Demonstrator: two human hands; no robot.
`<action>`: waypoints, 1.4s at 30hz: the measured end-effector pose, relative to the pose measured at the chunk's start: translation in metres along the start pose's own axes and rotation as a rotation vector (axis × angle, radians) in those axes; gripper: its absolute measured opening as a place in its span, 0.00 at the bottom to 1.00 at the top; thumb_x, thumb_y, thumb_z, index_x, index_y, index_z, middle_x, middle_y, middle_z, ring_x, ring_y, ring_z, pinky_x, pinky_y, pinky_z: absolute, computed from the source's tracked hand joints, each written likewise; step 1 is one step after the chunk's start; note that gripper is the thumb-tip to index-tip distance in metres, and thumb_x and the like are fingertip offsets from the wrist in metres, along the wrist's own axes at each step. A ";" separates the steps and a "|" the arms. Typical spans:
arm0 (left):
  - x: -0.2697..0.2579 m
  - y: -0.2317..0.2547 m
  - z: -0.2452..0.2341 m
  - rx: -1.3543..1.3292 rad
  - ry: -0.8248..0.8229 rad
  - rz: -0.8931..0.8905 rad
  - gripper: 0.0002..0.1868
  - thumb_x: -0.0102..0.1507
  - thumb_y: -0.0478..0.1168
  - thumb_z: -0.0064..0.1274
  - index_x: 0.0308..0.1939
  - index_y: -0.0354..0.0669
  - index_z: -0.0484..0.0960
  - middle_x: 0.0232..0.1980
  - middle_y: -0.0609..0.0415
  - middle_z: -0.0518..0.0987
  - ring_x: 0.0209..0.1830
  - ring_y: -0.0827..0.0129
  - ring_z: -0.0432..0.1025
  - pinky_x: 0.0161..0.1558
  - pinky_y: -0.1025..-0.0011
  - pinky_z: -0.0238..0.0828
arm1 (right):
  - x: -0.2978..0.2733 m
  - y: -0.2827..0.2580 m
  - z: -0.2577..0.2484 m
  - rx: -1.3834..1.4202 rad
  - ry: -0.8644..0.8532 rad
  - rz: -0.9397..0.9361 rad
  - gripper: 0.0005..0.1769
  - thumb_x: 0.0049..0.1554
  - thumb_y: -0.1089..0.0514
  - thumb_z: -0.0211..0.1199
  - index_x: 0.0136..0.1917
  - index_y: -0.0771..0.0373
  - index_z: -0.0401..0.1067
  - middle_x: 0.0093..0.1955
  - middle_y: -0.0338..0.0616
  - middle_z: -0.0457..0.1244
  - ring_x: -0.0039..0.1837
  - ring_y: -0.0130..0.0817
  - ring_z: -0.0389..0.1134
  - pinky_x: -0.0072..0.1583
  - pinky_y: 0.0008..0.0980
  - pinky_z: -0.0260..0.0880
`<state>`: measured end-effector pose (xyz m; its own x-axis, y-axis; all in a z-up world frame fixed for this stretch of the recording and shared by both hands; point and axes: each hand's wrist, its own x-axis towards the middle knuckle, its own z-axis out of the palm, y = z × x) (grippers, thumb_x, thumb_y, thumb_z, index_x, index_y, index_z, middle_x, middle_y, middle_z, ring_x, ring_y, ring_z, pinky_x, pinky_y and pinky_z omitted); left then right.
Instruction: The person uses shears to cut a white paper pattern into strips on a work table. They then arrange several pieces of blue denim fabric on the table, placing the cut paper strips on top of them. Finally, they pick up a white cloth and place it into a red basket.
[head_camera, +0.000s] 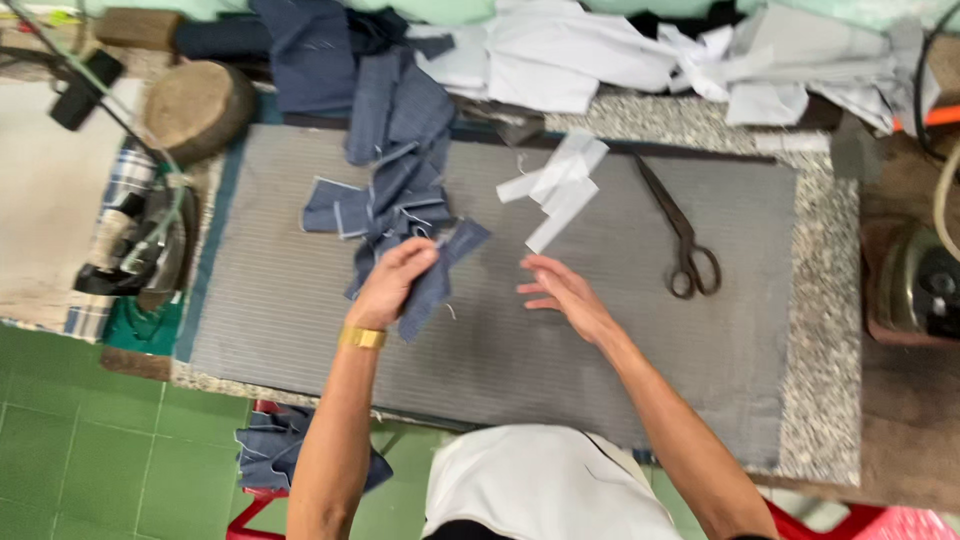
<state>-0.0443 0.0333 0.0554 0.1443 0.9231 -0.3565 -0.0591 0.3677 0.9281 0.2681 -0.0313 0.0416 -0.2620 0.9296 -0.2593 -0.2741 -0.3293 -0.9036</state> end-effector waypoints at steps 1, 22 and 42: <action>0.000 -0.008 0.021 -0.002 -0.011 -0.015 0.04 0.66 0.39 0.57 0.44 0.49 0.83 0.30 0.61 0.80 0.29 0.76 0.76 0.30 0.76 0.77 | -0.004 0.000 -0.002 0.002 0.015 0.010 0.28 0.66 0.48 0.52 0.74 0.63 0.62 0.74 0.59 0.58 0.67 0.56 0.68 0.62 0.48 0.75; -0.033 -0.083 0.148 1.169 -0.285 0.690 0.08 0.64 0.34 0.55 0.45 0.50 0.82 0.39 0.54 0.82 0.45 0.59 0.77 0.45 0.65 0.73 | -0.106 0.011 -0.105 -0.673 0.297 -0.245 0.09 0.55 0.61 0.73 0.50 0.55 0.82 0.49 0.37 0.74 0.54 0.31 0.74 0.58 0.31 0.73; -0.054 -0.067 0.026 1.094 0.461 0.694 0.10 0.66 0.37 0.54 0.49 0.37 0.82 0.52 0.37 0.80 0.55 0.43 0.74 0.56 0.52 0.65 | -0.116 0.065 -0.114 -1.338 0.368 -0.416 0.13 0.56 0.54 0.68 0.55 0.54 0.78 0.64 0.49 0.68 0.66 0.50 0.69 0.66 0.46 0.67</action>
<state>-0.0221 -0.0446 0.0150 0.0545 0.9118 0.4071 0.8484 -0.2573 0.4626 0.3864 -0.1411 -0.0264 -0.0760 0.9745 0.2113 0.8381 0.1773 -0.5159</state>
